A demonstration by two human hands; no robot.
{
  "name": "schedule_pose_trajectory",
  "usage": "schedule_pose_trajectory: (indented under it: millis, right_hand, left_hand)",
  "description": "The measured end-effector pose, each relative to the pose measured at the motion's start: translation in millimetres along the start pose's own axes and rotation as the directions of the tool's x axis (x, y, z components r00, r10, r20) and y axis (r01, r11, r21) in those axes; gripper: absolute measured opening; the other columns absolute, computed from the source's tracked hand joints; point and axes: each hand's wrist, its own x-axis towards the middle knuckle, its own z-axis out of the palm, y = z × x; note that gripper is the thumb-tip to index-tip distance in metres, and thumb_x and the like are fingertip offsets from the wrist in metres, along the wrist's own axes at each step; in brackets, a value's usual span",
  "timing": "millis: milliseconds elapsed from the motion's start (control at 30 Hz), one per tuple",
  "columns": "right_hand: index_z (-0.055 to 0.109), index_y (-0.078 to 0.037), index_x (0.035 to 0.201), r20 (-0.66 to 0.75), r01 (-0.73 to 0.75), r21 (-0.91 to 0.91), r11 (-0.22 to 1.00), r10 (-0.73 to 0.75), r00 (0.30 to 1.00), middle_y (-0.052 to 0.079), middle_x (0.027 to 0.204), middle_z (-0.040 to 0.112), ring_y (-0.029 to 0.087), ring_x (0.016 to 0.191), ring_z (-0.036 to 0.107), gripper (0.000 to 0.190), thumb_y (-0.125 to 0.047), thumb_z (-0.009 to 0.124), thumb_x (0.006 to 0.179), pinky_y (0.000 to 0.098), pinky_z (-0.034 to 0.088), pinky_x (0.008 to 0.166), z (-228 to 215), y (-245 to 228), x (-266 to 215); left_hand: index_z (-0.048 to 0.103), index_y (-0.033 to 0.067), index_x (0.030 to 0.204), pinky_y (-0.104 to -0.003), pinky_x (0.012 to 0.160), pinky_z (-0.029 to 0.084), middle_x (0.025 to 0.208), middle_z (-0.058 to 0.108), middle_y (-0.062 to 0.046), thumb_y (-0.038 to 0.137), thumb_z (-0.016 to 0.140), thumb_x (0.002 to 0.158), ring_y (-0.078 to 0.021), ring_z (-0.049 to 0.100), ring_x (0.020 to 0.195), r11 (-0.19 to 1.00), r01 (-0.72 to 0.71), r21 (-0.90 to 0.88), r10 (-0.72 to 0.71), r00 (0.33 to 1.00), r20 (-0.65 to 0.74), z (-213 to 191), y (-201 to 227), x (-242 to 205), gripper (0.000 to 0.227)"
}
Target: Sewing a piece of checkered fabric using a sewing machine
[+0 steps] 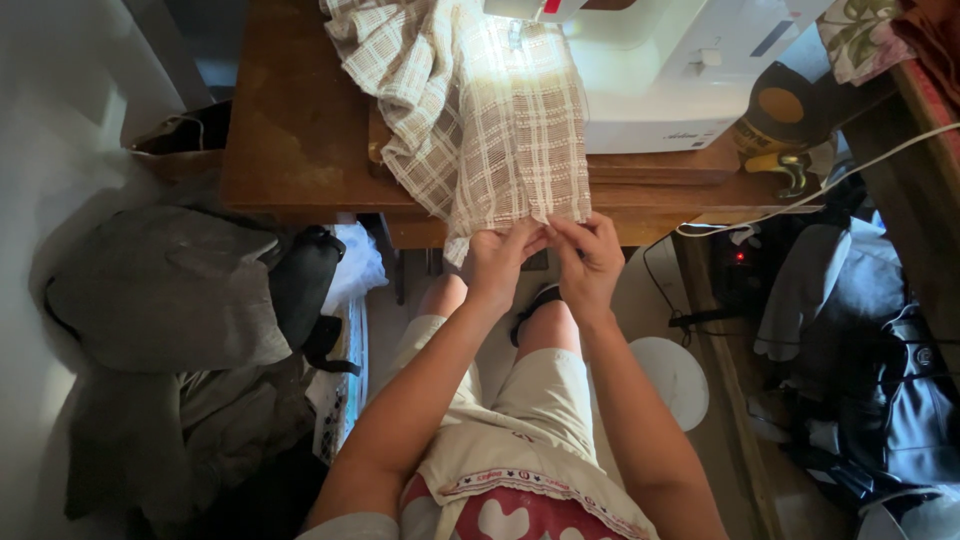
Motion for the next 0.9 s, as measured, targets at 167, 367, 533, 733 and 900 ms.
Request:
schedule_pose_trajectory:
  millis: [167,367,533,733,900]
  right_hand:
    - [0.083,-0.01,0.108,0.023,0.026,-0.064,0.998,-0.025,0.999,0.014,0.104,0.068,0.028,0.085,0.07,0.018,-0.005,0.084,0.09,0.0366,0.056,0.073,1,5,-5]
    - [0.083,-0.01,0.107,0.045,-0.01,-0.063,0.998,0.013,0.999,0.012,0.097,0.068,0.026,0.079,0.071,0.02,-0.003,0.084,0.088,0.0358,0.056,0.068,-2,4,-5]
    - [0.072,-0.002,0.111,0.025,-0.429,0.323,0.844,0.446,0.895,0.008,0.09,0.064,0.013,0.077,0.062,0.021,-0.004,0.078,0.092,0.0318,0.056,0.066,5,-24,27]
    - [0.067,-0.002,0.12,0.196,-0.694,0.542,0.474,0.732,0.653,0.01,0.089,0.062,0.022,0.06,0.07,0.043,0.013,0.077,0.081,0.0418,0.064,0.045,14,-48,60]
    - [0.07,0.0,0.114,0.221,-0.687,0.585,0.432,0.729,0.647,0.011,0.085,0.07,0.022,0.064,0.075,0.03,0.007,0.077,0.085,0.0342,0.063,0.048,25,8,43]
  left_hand:
    - [0.073,-0.013,0.09,-0.051,0.074,0.066,0.085,0.073,-0.03,0.011,0.083,0.084,-0.0362,0.076,0.076,0.999,-0.005,0.041,0.006,0.999,-0.038,-9,-12,8,0.027]
    - [0.082,0.0131,0.08,-0.038,0.077,0.063,0.071,0.077,-0.004,0.05,0.083,0.074,-0.0246,0.077,0.076,0.785,0.125,0.607,-0.024,0.985,-0.171,-5,-25,24,0.038]
    - [0.082,0.0204,0.081,-0.023,0.074,0.06,0.07,0.077,0.004,0.046,0.079,0.079,-0.0124,0.077,0.07,0.798,0.124,0.59,-0.039,0.987,-0.154,-11,-31,28,0.026]
    - [0.082,0.027,0.078,-0.025,0.071,0.057,0.066,0.075,0.008,0.053,0.079,0.076,-0.0092,0.076,0.07,0.68,0.164,0.715,-0.012,0.977,-0.212,-18,-13,10,0.026]
    - [0.08,0.0034,0.08,-0.034,0.069,0.062,0.073,0.077,-0.011,0.024,0.085,0.077,-0.0203,0.076,0.072,0.869,-0.083,0.489,0.174,0.974,-0.145,-25,-5,0,0.021]
